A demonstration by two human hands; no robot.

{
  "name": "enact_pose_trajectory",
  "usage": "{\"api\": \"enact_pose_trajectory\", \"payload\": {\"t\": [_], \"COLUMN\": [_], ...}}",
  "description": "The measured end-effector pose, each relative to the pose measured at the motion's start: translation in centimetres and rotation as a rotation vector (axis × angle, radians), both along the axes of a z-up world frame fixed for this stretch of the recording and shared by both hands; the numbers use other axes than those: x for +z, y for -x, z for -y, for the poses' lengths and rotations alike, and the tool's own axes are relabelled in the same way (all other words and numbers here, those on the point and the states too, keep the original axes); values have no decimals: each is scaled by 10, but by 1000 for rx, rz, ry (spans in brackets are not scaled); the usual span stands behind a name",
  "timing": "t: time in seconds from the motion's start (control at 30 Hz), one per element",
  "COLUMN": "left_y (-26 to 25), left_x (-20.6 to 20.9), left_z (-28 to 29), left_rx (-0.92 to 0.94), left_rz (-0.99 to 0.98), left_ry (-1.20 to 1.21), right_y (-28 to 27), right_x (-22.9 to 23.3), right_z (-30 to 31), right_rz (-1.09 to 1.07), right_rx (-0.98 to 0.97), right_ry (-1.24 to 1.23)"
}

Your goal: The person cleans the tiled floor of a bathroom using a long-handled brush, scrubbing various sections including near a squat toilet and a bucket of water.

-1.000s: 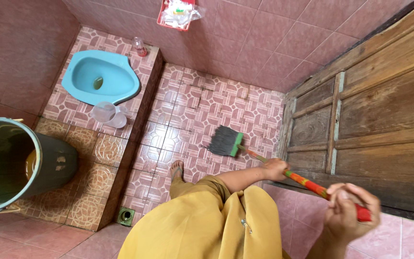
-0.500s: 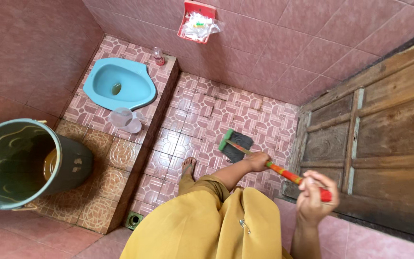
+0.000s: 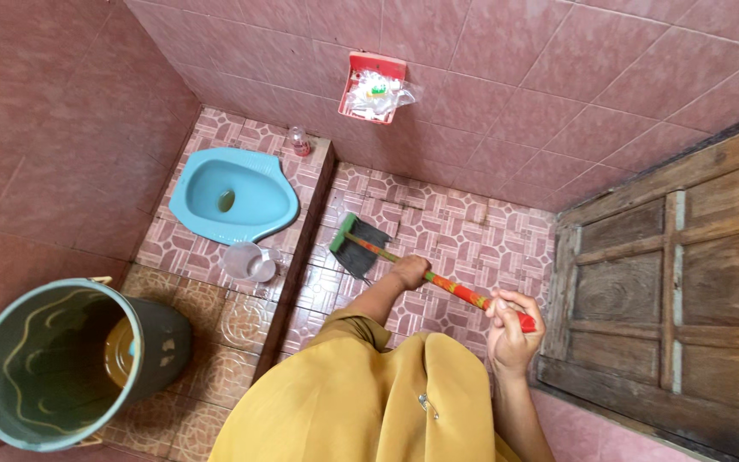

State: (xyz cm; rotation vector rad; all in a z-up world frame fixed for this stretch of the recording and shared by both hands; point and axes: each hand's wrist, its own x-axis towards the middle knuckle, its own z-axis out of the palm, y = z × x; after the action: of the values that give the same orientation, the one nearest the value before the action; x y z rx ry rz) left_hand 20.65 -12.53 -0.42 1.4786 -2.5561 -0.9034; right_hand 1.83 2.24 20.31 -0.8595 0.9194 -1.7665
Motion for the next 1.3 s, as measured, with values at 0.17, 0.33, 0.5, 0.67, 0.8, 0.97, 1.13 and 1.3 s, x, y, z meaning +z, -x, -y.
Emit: {"api": "enact_pose_trajectory", "payload": {"t": [0.17, 0.33, 0.5, 0.67, 0.8, 0.97, 1.13, 1.3], "left_y": [-35, -33, 13, 85, 155, 231, 277, 280], "left_x": [-4, -13, -8, -2, 2, 10, 50, 118], "left_z": [21, 13, -13, -54, -90, -139, -173, -190], "left_rx": [41, 38, 11, -85, -216, -284, -369, -333], "left_rz": [94, 76, 37, -56, -143, -311, -421, -417], "left_ry": [3, 30, -28, -45, -61, -66, -118, -174], "right_y": [-22, -21, 9, 64, 103, 137, 160, 159], "right_x": [0, -4, -1, 16, 44, 88, 125, 154], "right_z": [6, -7, -26, -58, -98, -140, -169, -179], "right_rz": [37, -64, -146, -182, -237, -367, -458, -484], "right_rx": [63, 9, 6, -48, -123, -233, -331, -379], "right_ry": [76, -45, 24, 66, 30, 76, 147, 253]}}
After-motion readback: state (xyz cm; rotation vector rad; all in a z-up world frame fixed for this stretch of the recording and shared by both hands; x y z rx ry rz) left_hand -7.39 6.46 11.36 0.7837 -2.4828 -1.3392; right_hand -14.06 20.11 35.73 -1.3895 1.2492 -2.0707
